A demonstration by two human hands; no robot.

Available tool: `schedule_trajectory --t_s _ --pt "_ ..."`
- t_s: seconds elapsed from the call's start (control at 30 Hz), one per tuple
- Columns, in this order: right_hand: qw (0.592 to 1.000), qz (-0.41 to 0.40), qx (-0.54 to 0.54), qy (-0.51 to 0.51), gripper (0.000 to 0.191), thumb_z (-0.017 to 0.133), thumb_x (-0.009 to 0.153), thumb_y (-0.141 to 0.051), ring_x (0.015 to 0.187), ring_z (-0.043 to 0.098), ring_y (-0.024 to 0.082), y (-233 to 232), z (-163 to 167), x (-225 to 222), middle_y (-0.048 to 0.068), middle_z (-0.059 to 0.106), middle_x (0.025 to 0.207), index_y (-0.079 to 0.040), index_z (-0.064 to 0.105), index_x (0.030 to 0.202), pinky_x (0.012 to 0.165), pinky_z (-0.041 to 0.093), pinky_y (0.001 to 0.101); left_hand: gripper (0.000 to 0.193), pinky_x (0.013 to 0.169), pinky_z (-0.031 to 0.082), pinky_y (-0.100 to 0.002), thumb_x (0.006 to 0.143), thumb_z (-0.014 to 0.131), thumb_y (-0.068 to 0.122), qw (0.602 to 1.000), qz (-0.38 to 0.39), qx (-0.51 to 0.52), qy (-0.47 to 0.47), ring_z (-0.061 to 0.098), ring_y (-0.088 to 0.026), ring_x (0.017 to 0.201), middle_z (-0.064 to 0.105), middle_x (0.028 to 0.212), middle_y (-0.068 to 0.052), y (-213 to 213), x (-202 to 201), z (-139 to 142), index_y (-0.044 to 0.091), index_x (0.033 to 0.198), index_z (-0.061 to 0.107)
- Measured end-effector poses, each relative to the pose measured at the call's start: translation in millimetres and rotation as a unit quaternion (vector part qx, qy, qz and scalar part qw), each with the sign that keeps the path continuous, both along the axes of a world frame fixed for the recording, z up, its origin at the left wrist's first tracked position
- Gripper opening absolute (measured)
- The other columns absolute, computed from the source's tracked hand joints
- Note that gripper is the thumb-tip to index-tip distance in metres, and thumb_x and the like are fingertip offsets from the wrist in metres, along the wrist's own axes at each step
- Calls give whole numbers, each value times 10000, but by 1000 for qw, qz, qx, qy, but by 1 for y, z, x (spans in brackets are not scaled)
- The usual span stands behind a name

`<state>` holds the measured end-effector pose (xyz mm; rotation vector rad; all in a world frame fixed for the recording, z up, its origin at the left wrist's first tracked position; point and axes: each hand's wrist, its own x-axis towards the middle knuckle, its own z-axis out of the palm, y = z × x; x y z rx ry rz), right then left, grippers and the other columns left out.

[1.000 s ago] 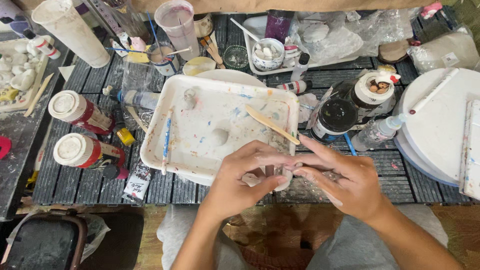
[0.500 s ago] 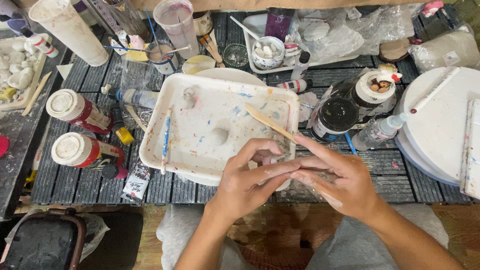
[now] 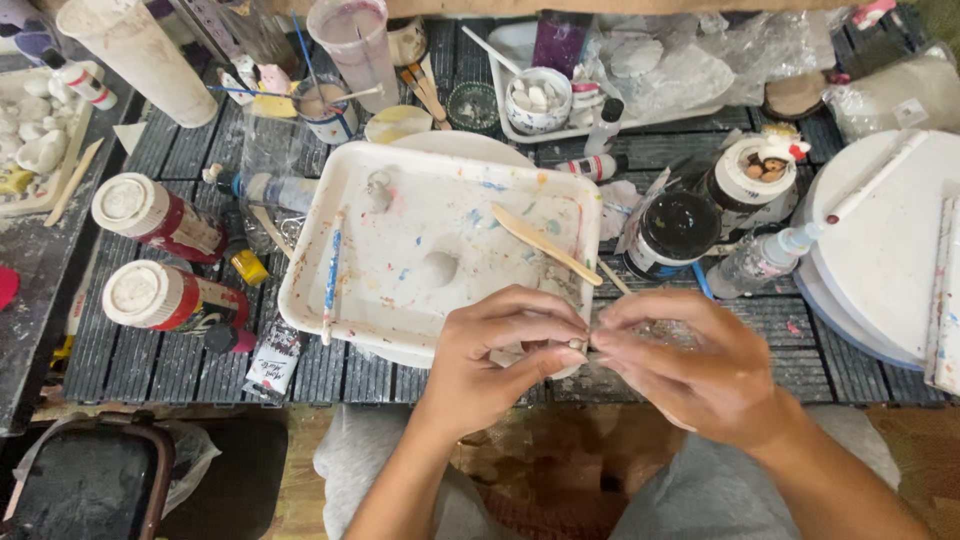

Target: The person shapes a small piece of clay using a wooden stick and their fingers. They repeatedly smooth and refine the surface of the clay piece, occasionally dipping the tool into water to aid in shaping.

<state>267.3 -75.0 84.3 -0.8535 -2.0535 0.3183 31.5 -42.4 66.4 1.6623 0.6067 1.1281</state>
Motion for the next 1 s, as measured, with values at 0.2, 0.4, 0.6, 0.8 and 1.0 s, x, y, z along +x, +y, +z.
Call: schedule_trajectory --t_s 0.2,0.4,0.6,0.8,1.0 --pt "994 31 91 -44 240 850 806 -76 919 742 232 3 17 -9 76 704 1021 -58 746 1021 747 612 364 222 824 600 -289 851 842 40 993 -91 -72 -12 741 -167 953 761 1060 -75 2 0 -5 80 1063 788" --pt "994 45 92 -43 256 832 817 -44 902 728 249 -2 16 -9 94 690 1027 -2 743 1053 714 601 372 235 829 591 -290 860 837 39 983 -132 -126 -15 731 -159 966 777 1100 -96 4 0 -11 63 1089 792" --pt "992 53 97 -54 312 811 845 -28 907 719 279 -5 7 -6 132 667 1103 37 692 1127 719 596 394 199 838 616 -310 867 816 16 958 -164 -226 -70 735 -191 983 771 1122 -146 3 2 -17 32 1064 799" --pt "990 34 114 -74 288 818 837 11 904 719 293 -6 -1 -6 148 669 1098 74 672 1078 718 599 408 190 873 627 -295 879 810 -2 955 -172 -220 -97 742 -184 1014 765 1156 -162 8 5 -20 8 1068 789" --pt "989 21 132 -61 289 856 822 -12 890 700 259 2 -3 -7 116 672 1055 32 677 1043 712 574 396 210 555 411 -176 867 804 18 954 -134 -264 -37 572 -30 694 788 1114 -104 7 2 -19 18 1077 799"
